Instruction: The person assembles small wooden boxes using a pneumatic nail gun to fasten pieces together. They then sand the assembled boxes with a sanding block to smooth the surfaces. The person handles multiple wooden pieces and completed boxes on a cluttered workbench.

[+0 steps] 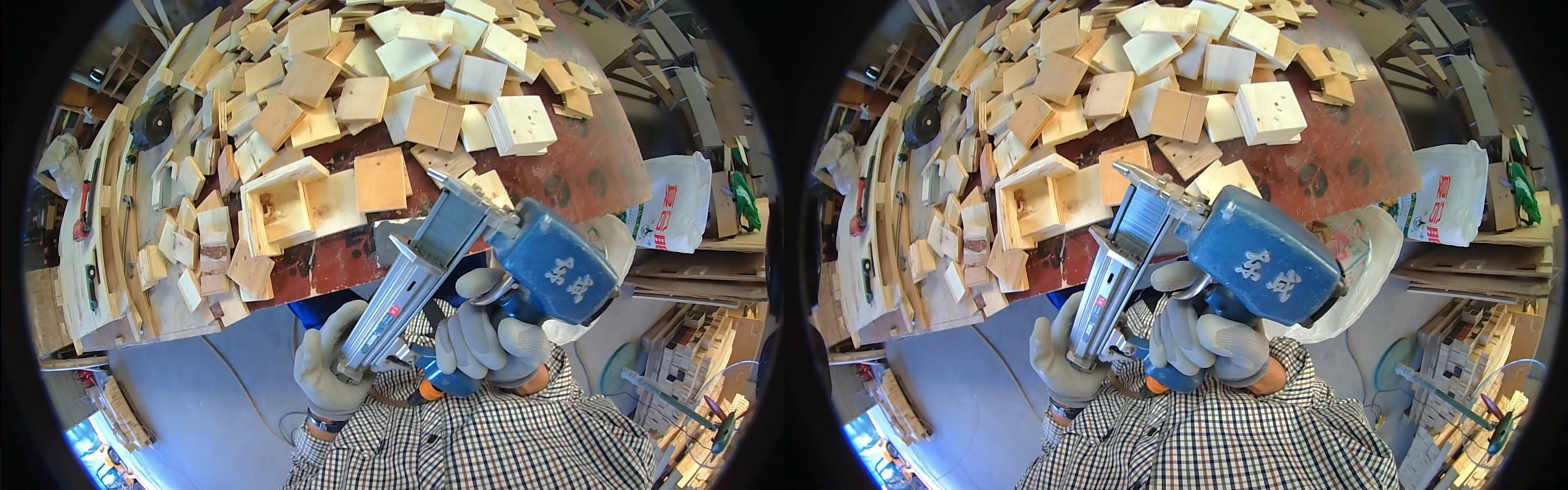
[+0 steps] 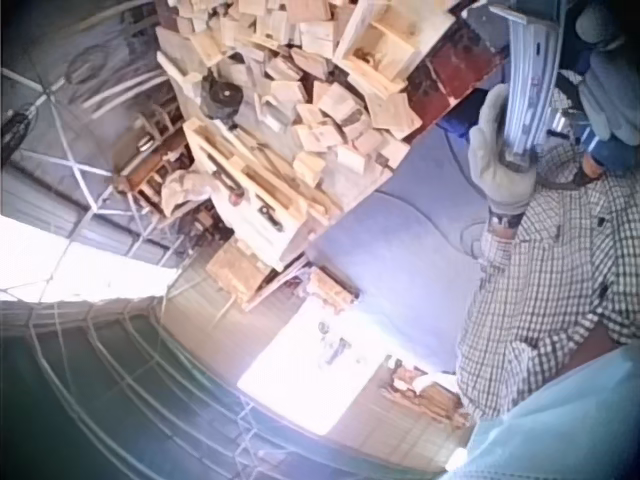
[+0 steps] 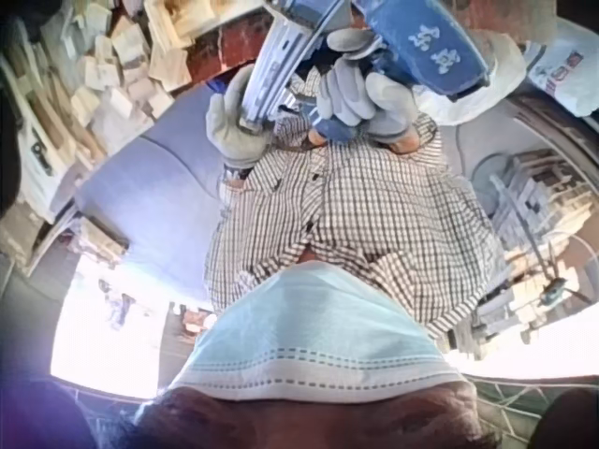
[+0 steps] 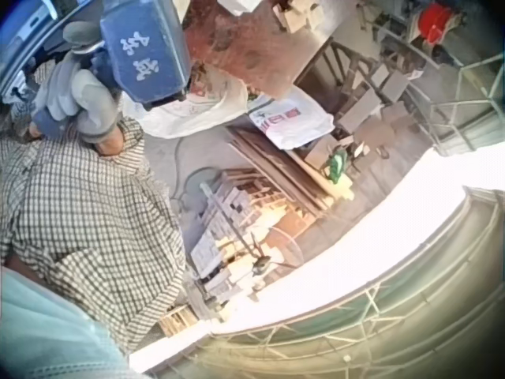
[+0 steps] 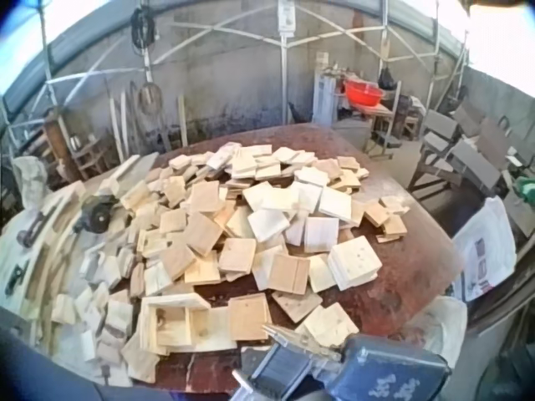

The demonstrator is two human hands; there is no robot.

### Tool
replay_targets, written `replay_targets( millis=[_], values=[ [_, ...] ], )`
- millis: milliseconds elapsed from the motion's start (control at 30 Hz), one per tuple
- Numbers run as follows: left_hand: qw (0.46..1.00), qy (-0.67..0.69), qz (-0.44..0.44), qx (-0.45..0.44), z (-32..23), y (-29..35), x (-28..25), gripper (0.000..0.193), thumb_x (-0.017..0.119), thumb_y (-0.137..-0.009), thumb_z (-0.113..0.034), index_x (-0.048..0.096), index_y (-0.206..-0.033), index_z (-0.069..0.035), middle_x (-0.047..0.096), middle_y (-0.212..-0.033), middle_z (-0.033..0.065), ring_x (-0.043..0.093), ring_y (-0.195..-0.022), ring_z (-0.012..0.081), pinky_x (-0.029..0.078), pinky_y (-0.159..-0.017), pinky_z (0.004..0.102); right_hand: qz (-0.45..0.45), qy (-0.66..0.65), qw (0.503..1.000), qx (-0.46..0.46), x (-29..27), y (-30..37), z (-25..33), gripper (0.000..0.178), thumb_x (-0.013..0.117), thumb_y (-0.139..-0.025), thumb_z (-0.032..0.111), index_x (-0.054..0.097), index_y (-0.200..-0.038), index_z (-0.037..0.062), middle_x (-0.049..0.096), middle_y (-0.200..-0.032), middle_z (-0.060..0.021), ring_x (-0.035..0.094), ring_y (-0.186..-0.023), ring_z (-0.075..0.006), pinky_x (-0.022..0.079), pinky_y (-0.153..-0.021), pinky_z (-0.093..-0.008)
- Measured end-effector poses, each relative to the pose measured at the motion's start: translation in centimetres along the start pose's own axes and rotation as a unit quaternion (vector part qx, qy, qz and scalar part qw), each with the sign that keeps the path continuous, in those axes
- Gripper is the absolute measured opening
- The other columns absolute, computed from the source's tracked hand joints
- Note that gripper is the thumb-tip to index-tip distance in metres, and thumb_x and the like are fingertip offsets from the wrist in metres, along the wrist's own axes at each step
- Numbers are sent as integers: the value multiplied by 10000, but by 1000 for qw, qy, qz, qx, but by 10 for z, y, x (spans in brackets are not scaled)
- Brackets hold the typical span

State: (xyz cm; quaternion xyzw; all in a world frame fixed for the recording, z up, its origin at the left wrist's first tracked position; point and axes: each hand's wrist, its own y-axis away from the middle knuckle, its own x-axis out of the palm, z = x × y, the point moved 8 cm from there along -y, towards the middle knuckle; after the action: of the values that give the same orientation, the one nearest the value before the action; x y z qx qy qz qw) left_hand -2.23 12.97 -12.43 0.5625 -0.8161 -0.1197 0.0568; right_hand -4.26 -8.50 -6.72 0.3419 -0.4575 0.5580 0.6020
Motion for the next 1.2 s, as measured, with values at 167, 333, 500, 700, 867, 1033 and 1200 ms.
replay_targets(
  millis=[167, 333, 500, 700, 867, 1033, 1200],
  values=[
    [982, 175, -5, -63, 1, -8, 6, 852, 392, -1073, -625, 418, -1542, 85, 623, -1417, 256, 647, -1287, 352, 542, -1080, 496, -2, -1, 1000, 20, 0, -3, 2, 613, 581, -1024, 196, 413, -1510, -137, 542, -623, 9, 552, -522, -120, 596, -712, -396],
    [902, 419, -96, -32, -20, -30, 24, 764, 374, -1106, -570, 445, -1525, 64, 635, -1402, 232, 620, -1321, 425, 565, -1039, 567, 24, 21, 999, 40, -1, -7, -13, 591, 519, -1050, 200, 394, -1547, -95, 470, -609, 37, 482, -503, -107, 564, -694, -373],
    [882, 445, -134, -79, -24, -43, 29, 668, 455, -1081, -604, 610, -1354, -15, 699, -1271, 168, 737, -1081, 357, 643, -908, 508, 15, 11, 998, 60, 1, -17, -5, 608, 490, -1052, 200, 370, -1571, -92, 463, -635, 39, 458, -512, -103, 544, -695, -370],
    [968, 227, -107, -14, -16, -40, 19, 770, 456, -1085, -574, 495, -1463, 96, 647, -1329, 284, 711, -1165, 355, 624, -955, 449, 17, 48, 996, 67, -1, -16, -3, 608, 469, -1072, 249, 375, -1574, -80, 461, -646, 62, 482, -534, -95, 554, -723, -366],
    [921, 350, 171, -22, -60, -59, 49, 936, 587, -1002, -529, 279, -1621, 103, 545, -1499, 331, 672, -1273, 380, 586, -1039, 425, 21, -23, 994, 107, -15, -28, -11, 402, 428, -1099, 393, 532, -787, 162, 387, -568, 81, 414, -517, -91, 411, -604, -314],
    [913, 383, 137, -27, -69, -67, 51, 955, 531, -960, -564, 306, -1629, 79, 544, -1480, 367, 665, -1282, 382, 567, -1065, 436, -85, 5, 990, 109, -33, -32, -10, 447, 428, -1099, 446, 484, -725, 207, 405, -580, 73, 405, -536, -109, 475, -690, -299],
    [922, 338, 184, -48, -69, -72, 49, 1024, 759, -855, -352, 265, -1638, 85, 574, -1457, 346, 715, -1203, 269, 606, -991, 382, -119, 12, 987, 105, -17, -33, -4, 433, 475, -1077, 347, 540, -1323, -3, 532, -762, 0, 550, -715, -162, 542, -804, -378]
  ],
)
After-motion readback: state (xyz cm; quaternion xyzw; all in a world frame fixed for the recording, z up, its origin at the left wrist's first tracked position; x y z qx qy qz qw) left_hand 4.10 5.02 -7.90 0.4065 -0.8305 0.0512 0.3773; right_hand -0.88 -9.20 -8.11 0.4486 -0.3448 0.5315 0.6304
